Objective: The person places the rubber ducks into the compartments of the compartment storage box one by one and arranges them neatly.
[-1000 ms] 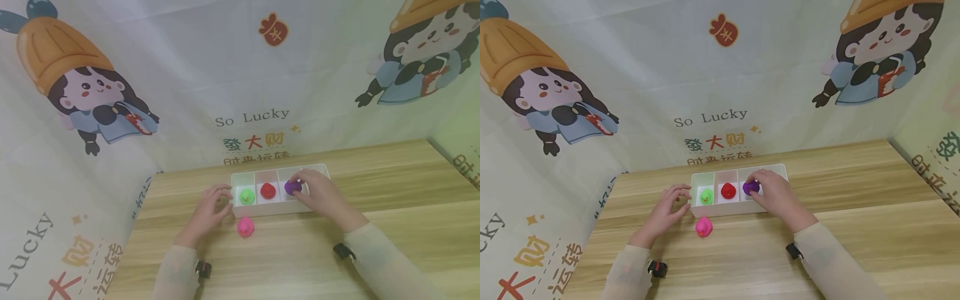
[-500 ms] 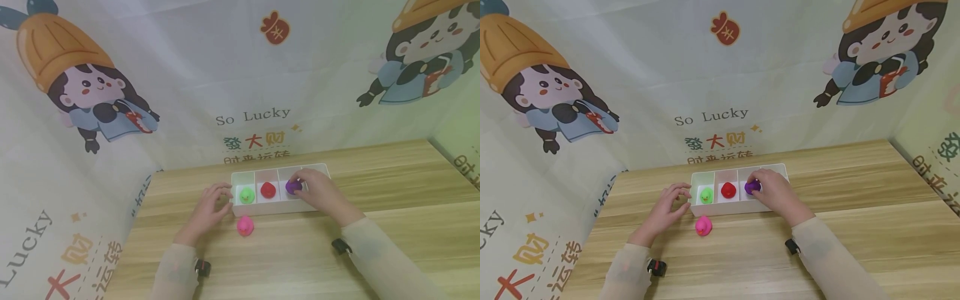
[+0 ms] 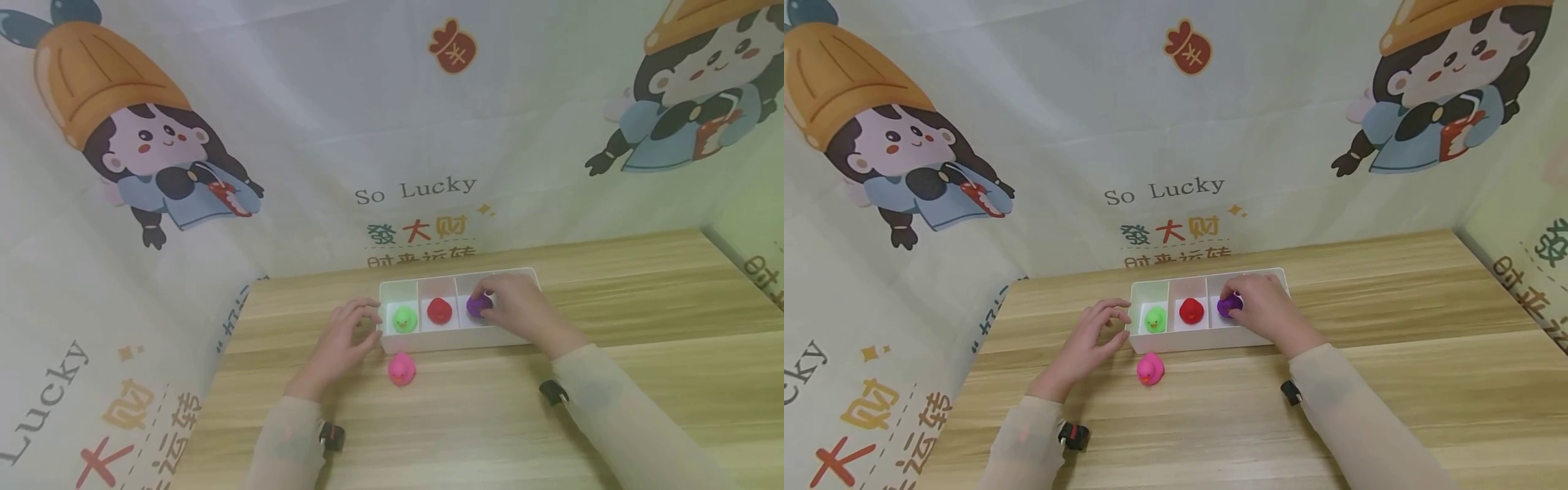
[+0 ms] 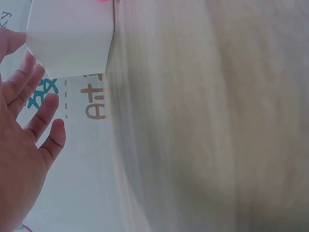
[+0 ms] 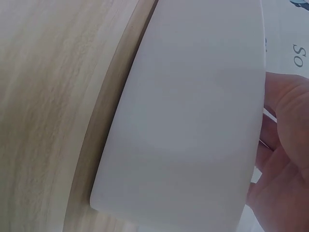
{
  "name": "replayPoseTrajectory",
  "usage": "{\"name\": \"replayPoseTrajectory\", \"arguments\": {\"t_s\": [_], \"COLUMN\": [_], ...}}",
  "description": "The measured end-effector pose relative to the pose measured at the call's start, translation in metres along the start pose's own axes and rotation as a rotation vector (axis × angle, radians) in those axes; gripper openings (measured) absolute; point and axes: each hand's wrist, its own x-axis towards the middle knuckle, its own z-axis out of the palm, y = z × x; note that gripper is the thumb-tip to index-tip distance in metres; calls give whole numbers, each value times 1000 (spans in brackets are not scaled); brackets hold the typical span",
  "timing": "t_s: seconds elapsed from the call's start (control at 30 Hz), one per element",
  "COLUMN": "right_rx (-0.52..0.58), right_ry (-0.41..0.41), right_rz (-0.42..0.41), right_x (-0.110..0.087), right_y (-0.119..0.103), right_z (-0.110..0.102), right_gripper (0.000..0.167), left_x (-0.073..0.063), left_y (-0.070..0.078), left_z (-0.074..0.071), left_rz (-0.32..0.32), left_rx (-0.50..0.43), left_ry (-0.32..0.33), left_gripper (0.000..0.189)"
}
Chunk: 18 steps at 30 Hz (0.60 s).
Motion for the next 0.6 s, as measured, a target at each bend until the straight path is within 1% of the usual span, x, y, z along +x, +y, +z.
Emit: {"name": "replayPoseTrajectory", "arguments": {"t_s": [0.2,0.37,0.6], "right_rx": [-52,-100,-122], "right_ry": [-28,-55,-85], "right_rz": [9,35,48], "right_x": [3,4,5], "right_y": [1,0,-2], "right_z": [2,3,3], "right_gripper": [24,23,20], "left_x": [1,1,1], "left_y": [2,3,1], "left_z": [-1,-1,0], "left_rz": [7,0,-12], "left_rx": [-7,-7,-15], "left_ry": [-6,-6,-10], "left_gripper": [20,19,21]}}
